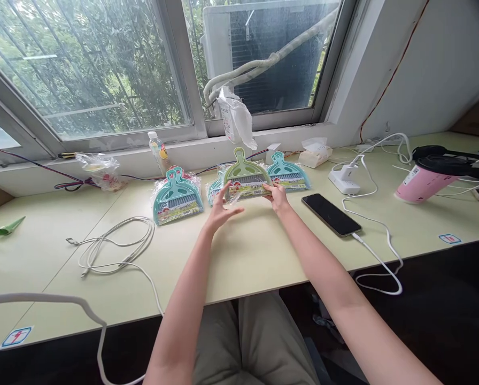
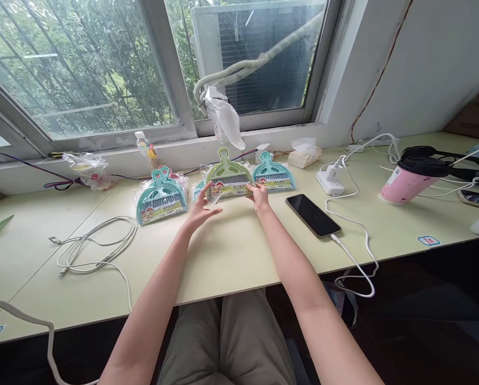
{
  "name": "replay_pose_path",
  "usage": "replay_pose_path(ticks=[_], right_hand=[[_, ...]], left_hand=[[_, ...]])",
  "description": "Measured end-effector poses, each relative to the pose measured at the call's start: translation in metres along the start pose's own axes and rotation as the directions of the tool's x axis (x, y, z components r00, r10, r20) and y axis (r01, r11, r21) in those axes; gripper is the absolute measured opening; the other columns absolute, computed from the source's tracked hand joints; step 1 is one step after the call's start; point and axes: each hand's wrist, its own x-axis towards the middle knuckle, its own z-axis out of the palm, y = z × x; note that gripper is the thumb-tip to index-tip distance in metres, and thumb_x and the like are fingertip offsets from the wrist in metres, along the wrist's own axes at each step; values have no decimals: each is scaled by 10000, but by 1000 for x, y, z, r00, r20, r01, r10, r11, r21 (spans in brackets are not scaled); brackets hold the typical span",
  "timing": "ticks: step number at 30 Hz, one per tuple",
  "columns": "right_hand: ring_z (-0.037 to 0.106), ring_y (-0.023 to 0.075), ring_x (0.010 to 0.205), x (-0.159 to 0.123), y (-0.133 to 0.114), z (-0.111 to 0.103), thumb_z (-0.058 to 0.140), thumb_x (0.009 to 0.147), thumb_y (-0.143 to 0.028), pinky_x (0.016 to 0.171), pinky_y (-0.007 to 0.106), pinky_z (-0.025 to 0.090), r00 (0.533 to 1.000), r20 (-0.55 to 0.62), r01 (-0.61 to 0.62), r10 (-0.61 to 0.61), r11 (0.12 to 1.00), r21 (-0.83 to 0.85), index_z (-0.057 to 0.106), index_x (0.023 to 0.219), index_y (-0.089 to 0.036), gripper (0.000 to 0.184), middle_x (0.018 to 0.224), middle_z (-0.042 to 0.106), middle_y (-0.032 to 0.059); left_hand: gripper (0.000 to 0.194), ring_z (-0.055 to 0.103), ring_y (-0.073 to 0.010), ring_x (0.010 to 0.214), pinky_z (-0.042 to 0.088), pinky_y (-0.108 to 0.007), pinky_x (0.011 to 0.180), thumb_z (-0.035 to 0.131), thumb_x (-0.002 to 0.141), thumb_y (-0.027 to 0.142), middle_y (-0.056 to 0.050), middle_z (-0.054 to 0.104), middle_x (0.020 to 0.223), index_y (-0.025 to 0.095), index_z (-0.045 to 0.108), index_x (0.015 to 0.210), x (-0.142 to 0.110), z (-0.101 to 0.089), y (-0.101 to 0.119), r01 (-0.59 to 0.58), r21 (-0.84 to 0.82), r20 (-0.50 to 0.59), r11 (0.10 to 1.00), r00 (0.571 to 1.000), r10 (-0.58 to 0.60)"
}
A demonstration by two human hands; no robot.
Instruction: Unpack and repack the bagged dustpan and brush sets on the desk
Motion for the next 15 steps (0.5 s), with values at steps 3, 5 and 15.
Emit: replay_pose_path(ticks=[3,5,15], right_hand=[[658,127,647,0,1,1,767,695,-168,551,213,561,1000,26,-3,3,1000,-3,674,787,-185,132,694,691,2],[666,131,650,-2,2,3,770,699,-163,574,234,579,998,61,-18,18,1000,-3,670,797,-186,142,716,703,5],[710,172,742,-14,0,12,837,690,-226,603,270,631,987,161,8,5,997,-80,669,808,-192,207,749,725,21]], left_hand=[[512,564,-298,1142,584,-318,742,879,681,419,-117,631,1194,250,751,1148,-1,3,0,-21,79,-90,997,996,28],[341,599,-263,1016,587,-301,660,792,772,454,-99,629,997,219,788,1018,0,3,-1,34,30,-196,999,980,-27],[396,630,-147,752,573,-255,559,602,910,546,-82,627,972,177,627,767,2,7,-6,98,-56,-349,994,930,-111]])
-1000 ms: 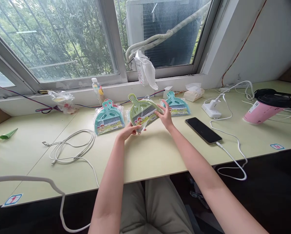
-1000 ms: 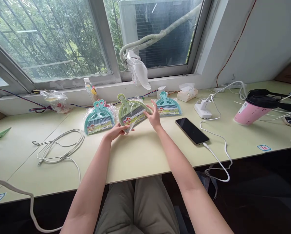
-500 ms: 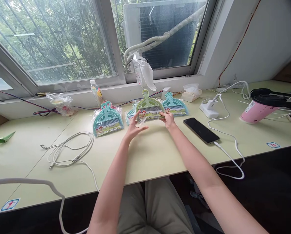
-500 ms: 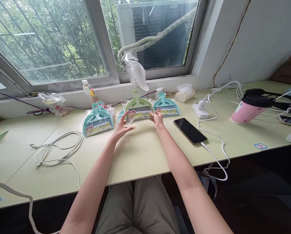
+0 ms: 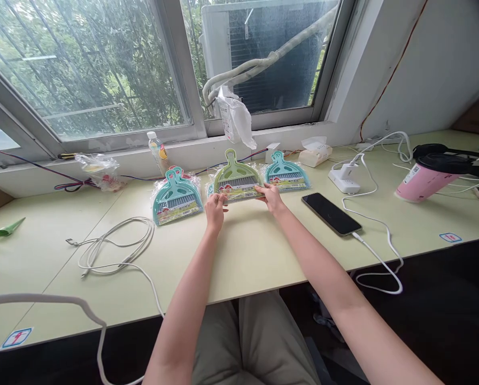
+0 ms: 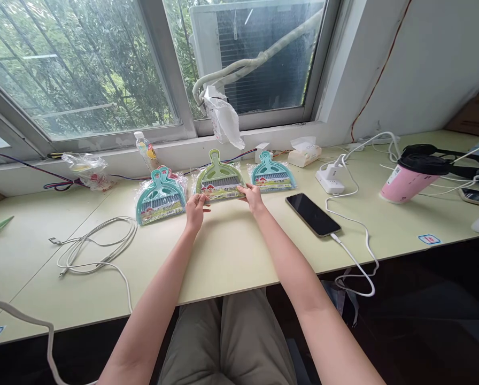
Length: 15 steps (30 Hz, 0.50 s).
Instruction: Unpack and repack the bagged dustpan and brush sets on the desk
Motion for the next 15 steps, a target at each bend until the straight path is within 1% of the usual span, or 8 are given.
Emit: replay_pose_path(ticks=[5,6,8,9,10,12,14,15], right_hand=[[721,201,801,-4,1,4,886,659,-363,721,349,661,997,59,41,-40,999,-16,689,845,-204,314,763,729,25],[723,214,822,-4,2,5,888,657,-381,751,378,662,996,75,49,-47,999,-20,691,846,-209,323,769,730,30],[726,239,873,-5,2,5,889,653,-406,800,423,656,993,105,65,-62,997,-31,693,840,-212,332,794,737,44],[725,248,898,-5,3,5,888,650,-415,815,432,651,991,118,74,-70,997,-38,695,837,-212,336,813,742,50],[724,253,918,-5,3,5,888,645,-423,822,431,646,989,127,81,-75,996,-43,699,835,-211,341,833,747,56],[721,255,933,-6,4,6,888,629,-436,811,412,639,987,139,84,-77,995,-47,712,835,-207,355,866,758,62],[720,253,933,-7,4,7,883,619,-441,791,389,629,985,150,88,-81,995,-39,725,842,-198,365,890,765,67],[719,254,933,-8,5,8,877,619,-440,783,381,623,984,157,92,-85,995,-36,730,845,-193,366,898,768,70]], left_hand=[[393,592,-94,614,558,-237,544,537,964,513,-59,597,954,180,552,756,-3,1,1,13,17,-71,1000,997,-12],[352,599,-96,622,565,-240,560,534,971,494,-61,601,979,184,572,811,-5,1,3,1,16,-97,1000,995,1],[231,638,-124,707,574,-241,580,571,967,427,-76,610,1083,215,602,1054,-8,1,6,-20,7,-153,1000,988,21],[303,659,-147,789,577,-238,586,607,951,382,-90,604,1159,248,558,1218,-9,0,8,-23,-5,-180,1000,983,22],[476,667,-171,883,580,-234,591,645,928,334,-108,586,1239,285,466,1365,-9,0,9,-17,-24,-208,1000,978,12],[781,651,-195,1011,587,-230,606,694,885,262,-143,537,1355,327,256,1528,-8,-1,9,25,-79,-254,997,966,-45],[861,657,-182,959,593,-240,619,695,879,253,-158,540,1362,316,183,1569,-4,-3,7,92,-139,-260,986,957,-126],[826,659,-166,888,593,-248,618,685,883,264,-152,565,1328,296,218,1565,-2,-4,5,122,-161,-242,979,957,-159]])
